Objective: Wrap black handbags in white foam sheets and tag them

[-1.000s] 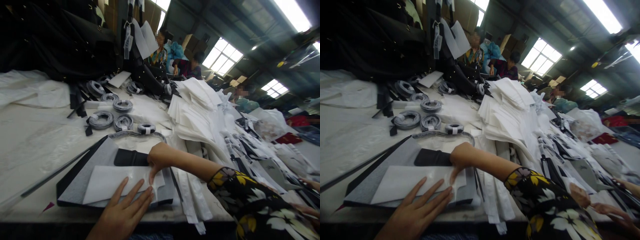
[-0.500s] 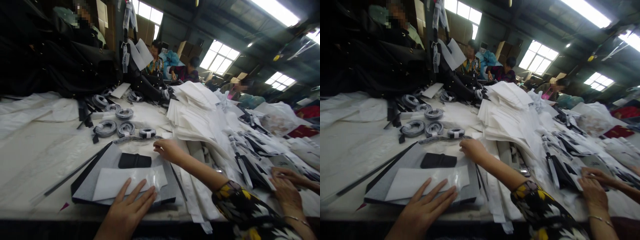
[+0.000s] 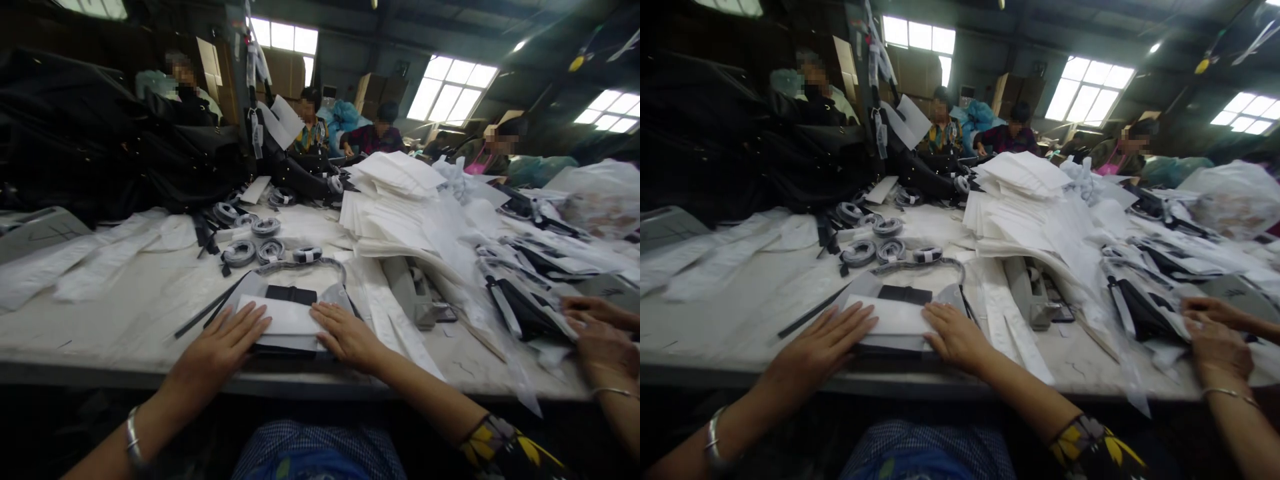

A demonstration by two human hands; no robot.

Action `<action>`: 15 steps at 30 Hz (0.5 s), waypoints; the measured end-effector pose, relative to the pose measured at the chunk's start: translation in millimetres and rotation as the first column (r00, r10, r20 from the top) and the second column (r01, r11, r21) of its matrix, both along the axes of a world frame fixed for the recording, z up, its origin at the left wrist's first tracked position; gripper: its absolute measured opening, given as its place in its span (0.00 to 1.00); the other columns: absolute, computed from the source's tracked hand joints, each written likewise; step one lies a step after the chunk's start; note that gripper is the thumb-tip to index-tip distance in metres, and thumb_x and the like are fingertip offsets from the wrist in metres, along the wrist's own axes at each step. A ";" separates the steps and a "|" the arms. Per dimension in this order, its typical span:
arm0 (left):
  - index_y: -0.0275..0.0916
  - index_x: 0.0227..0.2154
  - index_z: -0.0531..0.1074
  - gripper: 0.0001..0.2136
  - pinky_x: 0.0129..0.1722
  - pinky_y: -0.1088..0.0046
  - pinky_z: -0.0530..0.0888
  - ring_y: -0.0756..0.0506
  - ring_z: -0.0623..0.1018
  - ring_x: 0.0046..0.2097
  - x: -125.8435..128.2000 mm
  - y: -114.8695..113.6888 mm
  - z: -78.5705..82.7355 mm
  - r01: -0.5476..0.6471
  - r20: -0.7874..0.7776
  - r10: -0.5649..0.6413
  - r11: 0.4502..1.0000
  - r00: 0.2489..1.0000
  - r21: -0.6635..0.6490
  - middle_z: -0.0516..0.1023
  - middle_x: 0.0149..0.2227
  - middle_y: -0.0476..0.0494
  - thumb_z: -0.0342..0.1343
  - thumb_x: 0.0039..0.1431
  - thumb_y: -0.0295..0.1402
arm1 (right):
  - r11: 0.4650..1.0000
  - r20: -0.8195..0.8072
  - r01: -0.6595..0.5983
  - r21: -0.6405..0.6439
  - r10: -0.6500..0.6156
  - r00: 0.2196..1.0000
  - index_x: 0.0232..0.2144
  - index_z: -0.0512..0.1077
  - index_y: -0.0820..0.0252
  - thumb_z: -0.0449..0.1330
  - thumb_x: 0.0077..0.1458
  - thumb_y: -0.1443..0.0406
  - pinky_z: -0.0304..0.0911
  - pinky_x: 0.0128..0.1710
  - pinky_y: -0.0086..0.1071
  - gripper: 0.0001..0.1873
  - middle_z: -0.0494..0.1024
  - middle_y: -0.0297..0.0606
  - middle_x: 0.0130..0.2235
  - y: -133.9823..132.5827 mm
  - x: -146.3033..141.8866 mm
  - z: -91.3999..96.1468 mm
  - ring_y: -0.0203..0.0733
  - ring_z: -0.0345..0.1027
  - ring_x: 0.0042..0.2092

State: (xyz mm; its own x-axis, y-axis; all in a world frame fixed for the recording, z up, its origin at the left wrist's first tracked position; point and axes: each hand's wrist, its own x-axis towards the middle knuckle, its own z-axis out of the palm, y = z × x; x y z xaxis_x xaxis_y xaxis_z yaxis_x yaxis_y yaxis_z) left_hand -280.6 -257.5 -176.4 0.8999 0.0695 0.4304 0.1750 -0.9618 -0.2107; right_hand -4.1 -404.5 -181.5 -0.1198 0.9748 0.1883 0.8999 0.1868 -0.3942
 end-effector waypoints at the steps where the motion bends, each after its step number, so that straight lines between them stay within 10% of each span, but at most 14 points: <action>1: 0.39 0.65 0.58 0.25 0.65 0.54 0.61 0.40 0.65 0.66 -5.7 5.3 -0.8 -0.015 -0.032 0.014 1.000 0.999 -0.005 0.64 0.65 0.40 0.46 0.66 0.23 | 1.000 0.006 0.010 0.011 -0.010 1.000 0.63 0.64 0.62 0.52 0.67 0.59 0.52 0.67 0.50 0.25 0.65 0.49 0.64 -1.1 -2.2 2.5 0.52 0.58 0.66; 6: 0.40 0.66 0.57 0.29 0.63 0.58 0.65 0.43 0.67 0.64 -12.4 14.2 -13.5 -0.032 -0.098 0.017 0.988 0.995 -0.153 0.66 0.65 0.41 0.48 0.62 0.20 | 0.961 -0.131 0.217 0.172 -0.196 0.972 0.52 0.74 0.59 0.51 0.67 0.61 0.61 0.59 0.49 0.18 0.78 0.48 0.51 -30.4 -43.6 11.6 0.53 0.69 0.56; 9: 0.42 0.66 0.56 0.31 0.61 0.61 0.66 0.44 0.66 0.65 -11.9 14.4 -18.1 -0.028 -0.091 0.011 0.982 0.996 -0.188 0.65 0.65 0.43 0.47 0.60 0.19 | 0.937 -0.388 0.350 -0.001 -0.323 0.863 0.42 0.77 0.55 0.51 0.67 0.60 0.68 0.44 0.40 0.14 0.80 0.42 0.37 -49.6 -80.1 5.4 0.47 0.74 0.40; 12: 0.41 0.66 0.56 0.31 0.61 0.62 0.66 0.44 0.66 0.65 -13.0 15.3 -21.5 -0.030 -0.070 0.019 0.986 0.997 -0.163 0.65 0.65 0.43 0.47 0.60 0.19 | 0.876 -0.613 0.341 -0.340 -0.481 0.627 0.40 0.75 0.56 0.59 0.61 0.57 0.67 0.32 0.34 0.11 0.78 0.36 0.29 -51.0 -104.1 -6.9 0.43 0.73 0.29; 15: 0.41 0.66 0.56 0.28 0.60 0.62 0.67 0.43 0.68 0.64 -13.8 17.2 -27.0 -0.011 -0.042 0.005 0.991 0.999 -0.137 0.65 0.65 0.42 0.48 0.63 0.26 | 0.856 -0.834 0.203 -0.475 -0.512 0.207 0.35 0.74 0.58 0.68 0.50 0.56 0.67 0.35 0.31 0.15 0.76 0.33 0.29 -40.2 -113.7 -11.2 0.39 0.72 0.32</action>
State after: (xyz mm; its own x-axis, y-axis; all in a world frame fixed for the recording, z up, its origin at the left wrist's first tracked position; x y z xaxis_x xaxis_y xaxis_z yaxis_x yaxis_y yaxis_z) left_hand -294.3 -240.3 -203.4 0.9159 0.1326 0.3789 0.1768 -0.9806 -0.0842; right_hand -117.7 -444.7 -192.7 0.3529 0.8828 -0.3101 -0.1530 -0.2725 -0.9499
